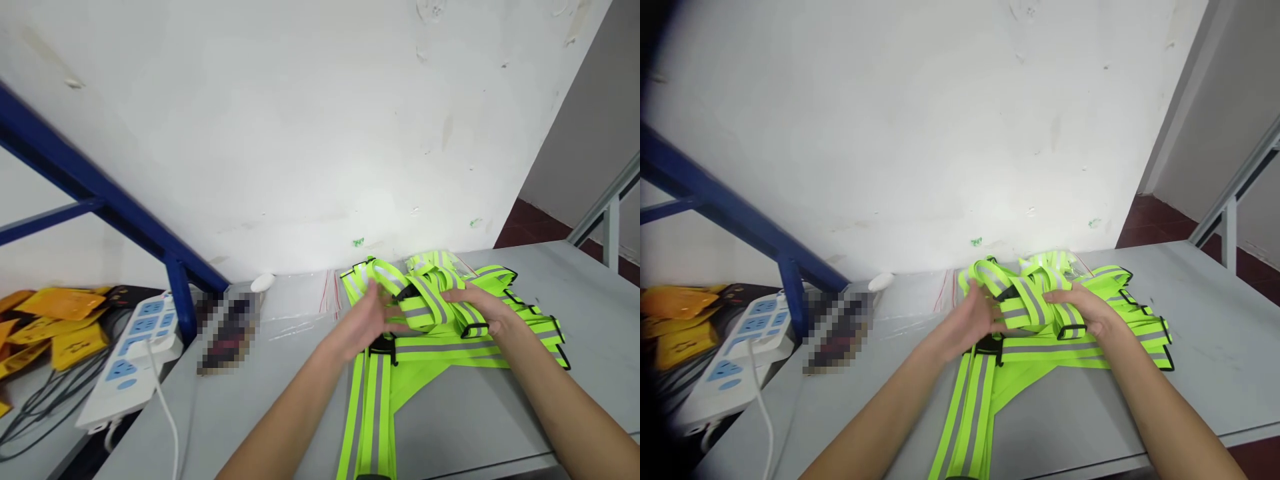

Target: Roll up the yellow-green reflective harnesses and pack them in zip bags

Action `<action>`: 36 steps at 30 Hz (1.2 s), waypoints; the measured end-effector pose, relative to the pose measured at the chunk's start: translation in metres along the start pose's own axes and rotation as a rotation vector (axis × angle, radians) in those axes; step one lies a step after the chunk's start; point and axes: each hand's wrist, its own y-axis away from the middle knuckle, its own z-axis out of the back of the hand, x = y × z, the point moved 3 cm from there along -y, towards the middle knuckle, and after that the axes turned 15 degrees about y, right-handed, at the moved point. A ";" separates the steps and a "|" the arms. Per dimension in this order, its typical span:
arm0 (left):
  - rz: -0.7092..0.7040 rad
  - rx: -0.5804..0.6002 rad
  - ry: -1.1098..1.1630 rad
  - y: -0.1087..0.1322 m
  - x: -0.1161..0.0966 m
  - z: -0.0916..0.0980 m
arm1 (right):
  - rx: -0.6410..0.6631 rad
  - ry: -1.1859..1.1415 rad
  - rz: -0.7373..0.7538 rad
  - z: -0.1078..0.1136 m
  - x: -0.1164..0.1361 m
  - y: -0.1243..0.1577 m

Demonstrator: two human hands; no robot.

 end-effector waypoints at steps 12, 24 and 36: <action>-0.399 -0.560 -0.082 -0.010 -0.082 0.046 | -0.220 0.335 0.007 0.011 -0.006 -0.001; 0.004 -0.237 -0.613 -0.015 -0.042 0.051 | -0.090 0.599 0.449 0.006 0.011 0.004; -0.076 -0.006 -0.671 -0.014 -0.046 0.013 | -0.155 0.388 0.566 0.017 0.016 0.012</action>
